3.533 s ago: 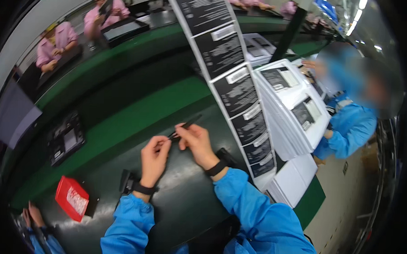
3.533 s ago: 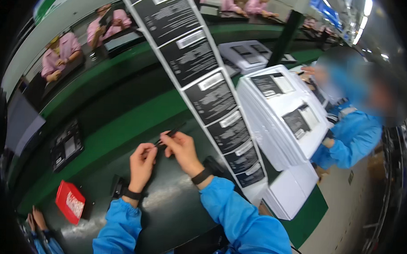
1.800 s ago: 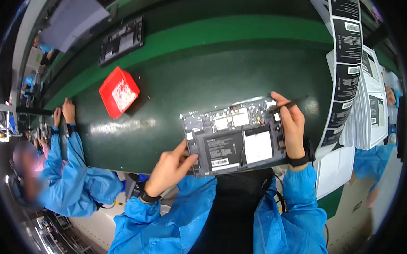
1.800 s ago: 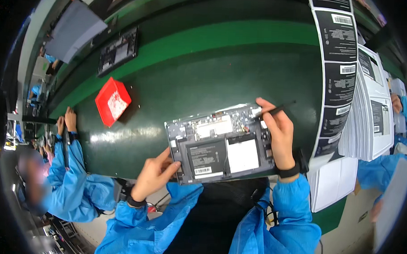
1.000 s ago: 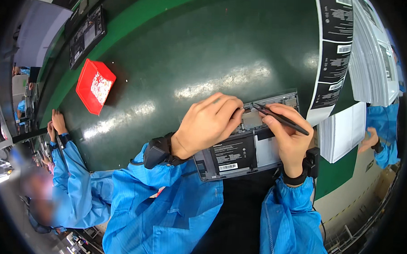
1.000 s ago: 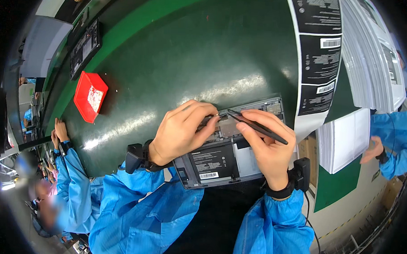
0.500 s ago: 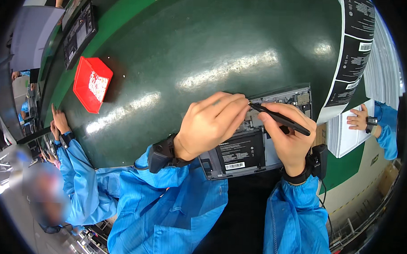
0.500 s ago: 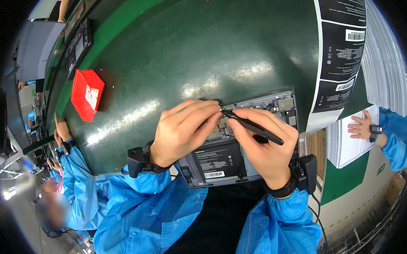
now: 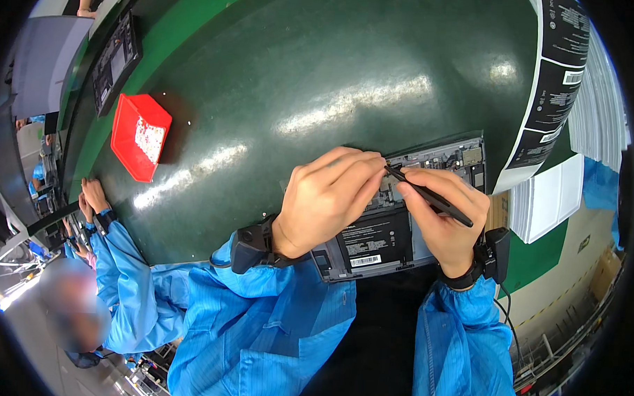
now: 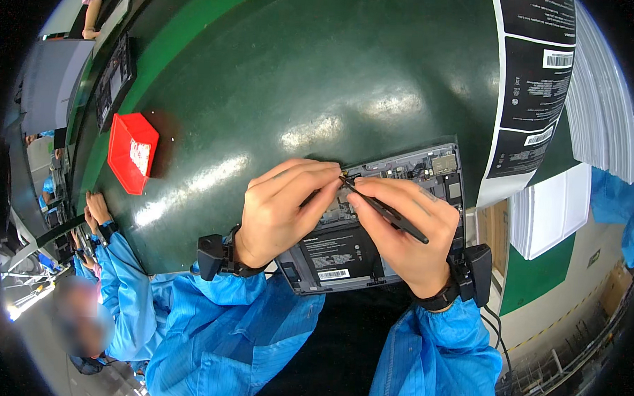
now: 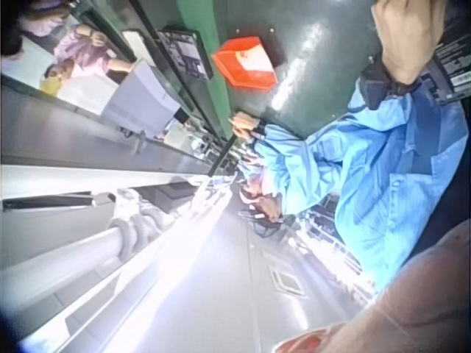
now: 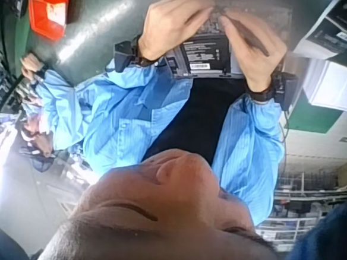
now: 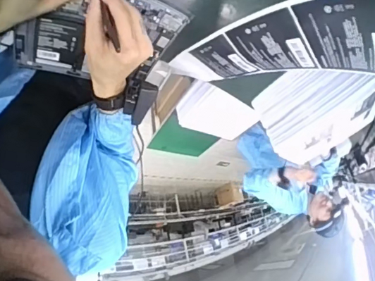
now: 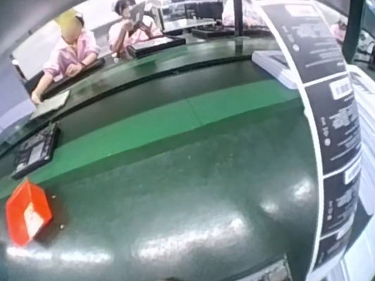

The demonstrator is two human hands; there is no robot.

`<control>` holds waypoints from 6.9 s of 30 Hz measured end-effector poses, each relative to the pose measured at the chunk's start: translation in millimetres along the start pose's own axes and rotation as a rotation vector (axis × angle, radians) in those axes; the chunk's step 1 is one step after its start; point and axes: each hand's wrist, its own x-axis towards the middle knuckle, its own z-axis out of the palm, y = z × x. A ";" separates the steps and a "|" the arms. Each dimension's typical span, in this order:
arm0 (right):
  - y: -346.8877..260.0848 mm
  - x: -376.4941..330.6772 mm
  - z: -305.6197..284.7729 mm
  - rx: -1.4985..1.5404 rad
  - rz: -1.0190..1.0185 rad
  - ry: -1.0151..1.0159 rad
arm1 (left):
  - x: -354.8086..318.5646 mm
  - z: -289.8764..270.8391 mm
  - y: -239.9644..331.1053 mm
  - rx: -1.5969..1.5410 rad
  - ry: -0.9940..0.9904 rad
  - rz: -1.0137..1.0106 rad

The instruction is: Applying regulatory and identification labels to battery packs and assembling them into trays, including internal component manipulation with a probe.

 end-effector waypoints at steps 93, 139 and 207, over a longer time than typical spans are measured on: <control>-5.4 5.5 -2.8 0.296 0.376 0.050 | 3.9 3.9 16.2 -0.003 0.058 -0.227; -5.2 3.5 -5.7 0.104 0.200 -0.071 | -23.2 1.8 1.1 0.336 -0.087 0.246; 77.4 106.4 -56.8 0.270 0.180 0.509 | 67.2 -125.5 -226.4 -1.262 0.667 -0.498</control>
